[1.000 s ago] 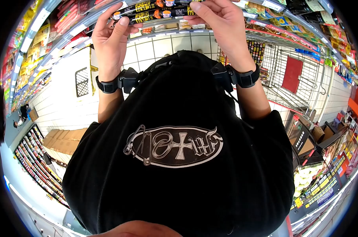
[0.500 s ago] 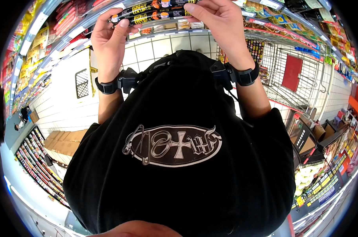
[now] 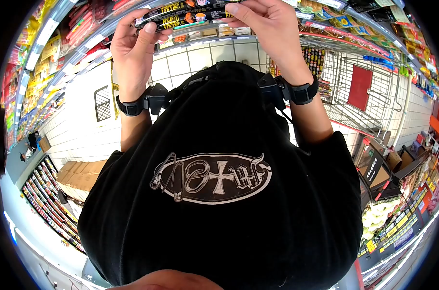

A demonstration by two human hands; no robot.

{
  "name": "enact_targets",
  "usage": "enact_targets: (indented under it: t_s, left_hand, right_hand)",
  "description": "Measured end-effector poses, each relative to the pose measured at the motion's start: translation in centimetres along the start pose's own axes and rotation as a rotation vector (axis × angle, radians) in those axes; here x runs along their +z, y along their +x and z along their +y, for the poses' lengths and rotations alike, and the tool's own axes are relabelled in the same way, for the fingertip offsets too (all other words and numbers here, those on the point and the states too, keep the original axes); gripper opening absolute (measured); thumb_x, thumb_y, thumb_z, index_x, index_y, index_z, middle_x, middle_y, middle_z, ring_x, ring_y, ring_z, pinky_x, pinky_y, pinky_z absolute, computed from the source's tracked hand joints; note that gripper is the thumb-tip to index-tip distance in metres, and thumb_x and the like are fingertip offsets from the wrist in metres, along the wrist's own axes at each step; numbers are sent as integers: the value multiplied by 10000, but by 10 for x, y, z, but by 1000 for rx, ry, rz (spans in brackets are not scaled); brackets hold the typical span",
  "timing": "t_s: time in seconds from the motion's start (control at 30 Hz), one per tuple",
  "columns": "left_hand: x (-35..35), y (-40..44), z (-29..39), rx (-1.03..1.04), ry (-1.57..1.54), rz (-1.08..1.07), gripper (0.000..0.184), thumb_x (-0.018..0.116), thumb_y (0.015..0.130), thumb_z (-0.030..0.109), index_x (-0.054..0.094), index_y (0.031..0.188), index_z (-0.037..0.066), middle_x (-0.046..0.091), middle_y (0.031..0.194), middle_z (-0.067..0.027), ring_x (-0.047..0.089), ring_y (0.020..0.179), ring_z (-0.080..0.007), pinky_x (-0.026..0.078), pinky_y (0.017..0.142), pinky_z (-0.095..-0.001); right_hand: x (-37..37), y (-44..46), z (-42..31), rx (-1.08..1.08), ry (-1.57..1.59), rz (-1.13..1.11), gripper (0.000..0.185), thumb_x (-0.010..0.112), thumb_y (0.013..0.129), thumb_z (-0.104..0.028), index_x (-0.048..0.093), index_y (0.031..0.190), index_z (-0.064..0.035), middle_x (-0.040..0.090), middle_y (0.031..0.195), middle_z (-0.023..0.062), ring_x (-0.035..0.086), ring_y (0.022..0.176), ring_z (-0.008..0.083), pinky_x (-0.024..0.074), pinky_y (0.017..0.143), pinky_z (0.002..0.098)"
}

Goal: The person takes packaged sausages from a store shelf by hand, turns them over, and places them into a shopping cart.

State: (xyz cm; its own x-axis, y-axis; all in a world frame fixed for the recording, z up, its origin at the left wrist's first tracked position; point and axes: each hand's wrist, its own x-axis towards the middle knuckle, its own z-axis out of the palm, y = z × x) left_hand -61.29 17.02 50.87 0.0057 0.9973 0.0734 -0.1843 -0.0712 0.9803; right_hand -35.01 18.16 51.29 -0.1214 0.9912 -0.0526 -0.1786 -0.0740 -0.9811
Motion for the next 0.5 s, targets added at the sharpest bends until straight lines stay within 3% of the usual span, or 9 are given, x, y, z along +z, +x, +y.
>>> enact_targets:
  t_s: [0.5]
  left_hand:
    - [6,-4,4,-43,30,-12,265,616,1001,-34,589,1262,4,725,991,-84,713,791,-137,602,743,-269]
  right_hand:
    - [-3,-7,5,-1,-42,42,265,677,1002,-56,666,1246,46,746,977,81,704,832,109,627,714,269]
